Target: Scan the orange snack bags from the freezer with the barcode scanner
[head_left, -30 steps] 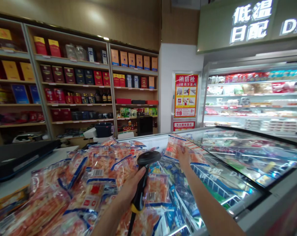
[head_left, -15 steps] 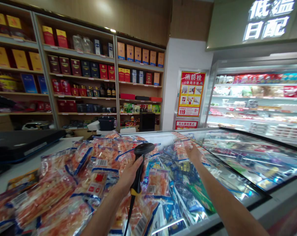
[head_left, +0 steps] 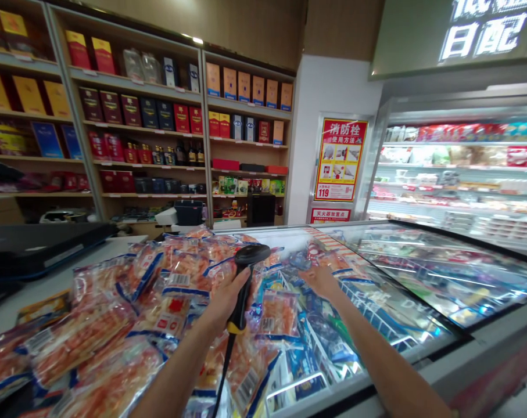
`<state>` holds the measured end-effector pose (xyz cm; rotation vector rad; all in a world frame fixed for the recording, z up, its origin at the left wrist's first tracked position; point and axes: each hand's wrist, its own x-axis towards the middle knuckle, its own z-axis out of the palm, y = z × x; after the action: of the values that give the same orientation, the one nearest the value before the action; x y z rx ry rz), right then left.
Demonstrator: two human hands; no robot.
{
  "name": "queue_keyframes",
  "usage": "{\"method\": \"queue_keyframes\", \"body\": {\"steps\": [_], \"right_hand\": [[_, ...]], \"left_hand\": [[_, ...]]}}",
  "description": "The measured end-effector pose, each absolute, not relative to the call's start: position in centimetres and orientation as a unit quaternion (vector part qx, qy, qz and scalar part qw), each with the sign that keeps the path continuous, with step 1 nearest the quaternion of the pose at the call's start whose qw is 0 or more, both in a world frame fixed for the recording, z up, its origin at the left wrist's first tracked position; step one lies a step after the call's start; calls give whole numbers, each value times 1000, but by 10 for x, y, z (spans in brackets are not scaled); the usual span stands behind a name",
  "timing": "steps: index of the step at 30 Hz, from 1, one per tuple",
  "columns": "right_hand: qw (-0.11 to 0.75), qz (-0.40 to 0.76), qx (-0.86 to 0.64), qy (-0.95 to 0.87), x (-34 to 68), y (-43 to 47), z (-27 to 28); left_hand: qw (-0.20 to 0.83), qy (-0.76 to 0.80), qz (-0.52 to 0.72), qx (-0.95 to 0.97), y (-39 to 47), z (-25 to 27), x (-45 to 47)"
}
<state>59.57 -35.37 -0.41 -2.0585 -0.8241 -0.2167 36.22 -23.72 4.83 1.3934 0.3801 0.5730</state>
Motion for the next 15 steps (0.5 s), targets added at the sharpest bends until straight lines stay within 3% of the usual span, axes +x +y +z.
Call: {"method": "queue_keyframes", "body": {"steps": [3,9,12,15], "right_hand": [[416,55,-813,-403,569,-351,-15],[521,201,-720,-412,548,-342,-26],[559,192,-719,-366,555,-340,-20],[610,45,-723,-321,575,-342,-4]], "left_hand": [[709,169,256,635,-236,49,361],[701,180,246,645,-236,50,360],[710,173,237,640,-236,52,359],[723,177,242,622,-237,55,358]]}}
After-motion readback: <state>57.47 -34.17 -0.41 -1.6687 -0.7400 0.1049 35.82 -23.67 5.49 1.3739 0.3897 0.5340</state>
